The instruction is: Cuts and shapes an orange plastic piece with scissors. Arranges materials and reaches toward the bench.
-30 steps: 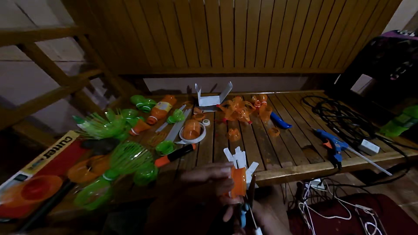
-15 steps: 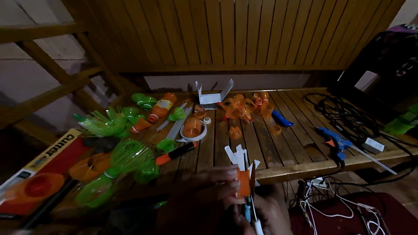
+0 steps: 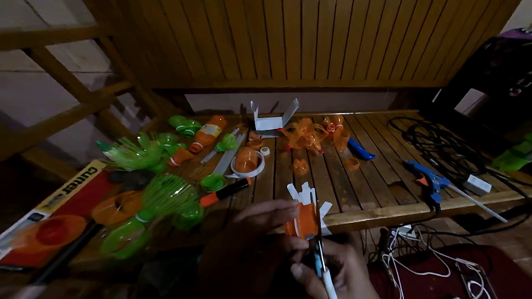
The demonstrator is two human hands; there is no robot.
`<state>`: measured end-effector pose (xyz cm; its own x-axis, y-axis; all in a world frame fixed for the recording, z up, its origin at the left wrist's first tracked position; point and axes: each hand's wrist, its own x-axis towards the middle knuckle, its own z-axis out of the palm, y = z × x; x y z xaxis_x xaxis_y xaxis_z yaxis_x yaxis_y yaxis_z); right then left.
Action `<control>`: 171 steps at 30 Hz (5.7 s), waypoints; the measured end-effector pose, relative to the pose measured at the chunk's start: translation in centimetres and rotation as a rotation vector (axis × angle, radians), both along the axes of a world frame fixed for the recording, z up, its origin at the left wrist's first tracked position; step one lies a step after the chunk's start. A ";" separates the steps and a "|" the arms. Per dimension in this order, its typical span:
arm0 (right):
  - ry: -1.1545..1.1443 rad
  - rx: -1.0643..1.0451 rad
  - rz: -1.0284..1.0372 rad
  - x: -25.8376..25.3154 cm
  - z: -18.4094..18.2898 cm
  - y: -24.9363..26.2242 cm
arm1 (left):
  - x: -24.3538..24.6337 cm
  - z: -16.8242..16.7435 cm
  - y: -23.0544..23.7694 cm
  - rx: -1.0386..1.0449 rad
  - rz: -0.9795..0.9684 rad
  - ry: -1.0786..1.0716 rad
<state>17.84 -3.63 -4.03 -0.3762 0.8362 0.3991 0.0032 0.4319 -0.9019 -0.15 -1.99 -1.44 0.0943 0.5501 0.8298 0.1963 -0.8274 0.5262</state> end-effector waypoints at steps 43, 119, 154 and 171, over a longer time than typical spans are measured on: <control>0.046 0.350 -0.263 0.3 -2.9 1.0 | 0.6 -0.4 -0.2 -0.239 -0.147 -0.130; -0.147 0.146 -0.082 1.1 -3.0 1.6 | -0.7 -1.0 -0.1 -0.520 -0.136 -0.151; 0.008 -0.333 0.165 -1.2 4.5 17.1 | -5.0 11.8 17.4 -0.559 -0.160 0.918; 0.160 -0.391 0.106 -4.9 6.2 24.1 | -7.6 5.0 19.7 -0.465 0.049 0.190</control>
